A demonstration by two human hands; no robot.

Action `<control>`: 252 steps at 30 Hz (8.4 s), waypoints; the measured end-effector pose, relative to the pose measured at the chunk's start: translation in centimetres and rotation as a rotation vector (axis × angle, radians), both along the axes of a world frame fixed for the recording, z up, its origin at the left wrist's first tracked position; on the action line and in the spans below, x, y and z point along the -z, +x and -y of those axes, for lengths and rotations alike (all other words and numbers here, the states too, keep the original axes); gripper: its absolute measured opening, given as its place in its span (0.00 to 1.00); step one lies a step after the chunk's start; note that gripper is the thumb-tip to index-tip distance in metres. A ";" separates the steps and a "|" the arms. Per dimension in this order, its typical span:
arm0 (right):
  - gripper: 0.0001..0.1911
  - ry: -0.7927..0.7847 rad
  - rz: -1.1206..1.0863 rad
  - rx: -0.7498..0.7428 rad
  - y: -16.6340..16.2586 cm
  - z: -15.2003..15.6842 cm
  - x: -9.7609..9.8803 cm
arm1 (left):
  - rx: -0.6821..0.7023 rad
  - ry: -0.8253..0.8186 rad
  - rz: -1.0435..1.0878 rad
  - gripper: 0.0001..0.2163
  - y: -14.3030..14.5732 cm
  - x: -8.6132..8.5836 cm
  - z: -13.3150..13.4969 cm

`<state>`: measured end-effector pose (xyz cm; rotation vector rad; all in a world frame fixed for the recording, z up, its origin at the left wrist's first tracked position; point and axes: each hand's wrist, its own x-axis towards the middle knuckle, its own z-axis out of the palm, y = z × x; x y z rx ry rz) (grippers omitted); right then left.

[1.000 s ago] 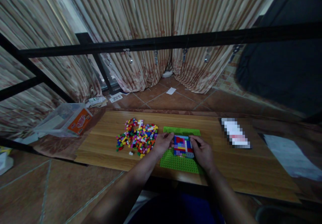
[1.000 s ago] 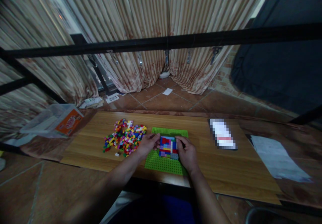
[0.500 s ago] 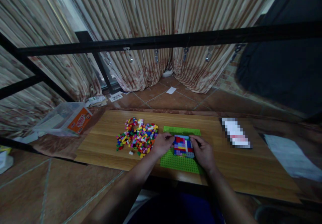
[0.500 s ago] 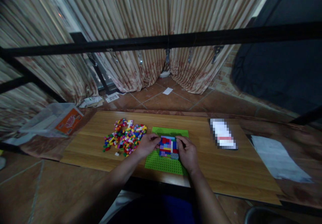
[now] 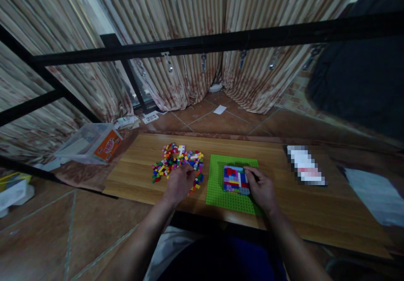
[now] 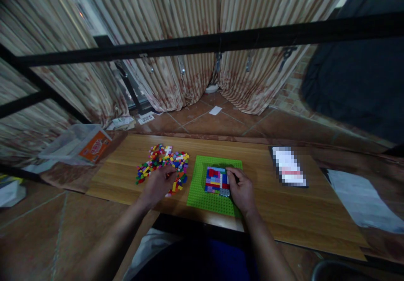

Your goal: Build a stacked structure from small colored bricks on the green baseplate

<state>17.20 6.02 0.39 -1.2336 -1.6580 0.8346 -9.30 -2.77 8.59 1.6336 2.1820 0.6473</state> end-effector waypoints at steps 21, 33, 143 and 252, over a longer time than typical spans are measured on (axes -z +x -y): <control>0.20 -0.005 0.024 0.018 0.2 0.1 0.2 | 0.117 -0.078 -0.135 0.11 -0.6 1.6 3.4; 0.20 -0.001 0.020 0.015 0.1 0.2 0.2 | 0.070 -0.078 -0.179 0.06 0.2 1.7 2.6; 0.15 0.031 0.319 -0.182 -10.4 9.0 -1.8 | -0.288 0.211 -0.366 0.15 -21.8 7.5 -3.2; 0.10 0.116 0.260 -0.287 -10.5 8.8 -2.9 | -0.314 0.203 -0.432 0.13 -21.8 7.3 -3.3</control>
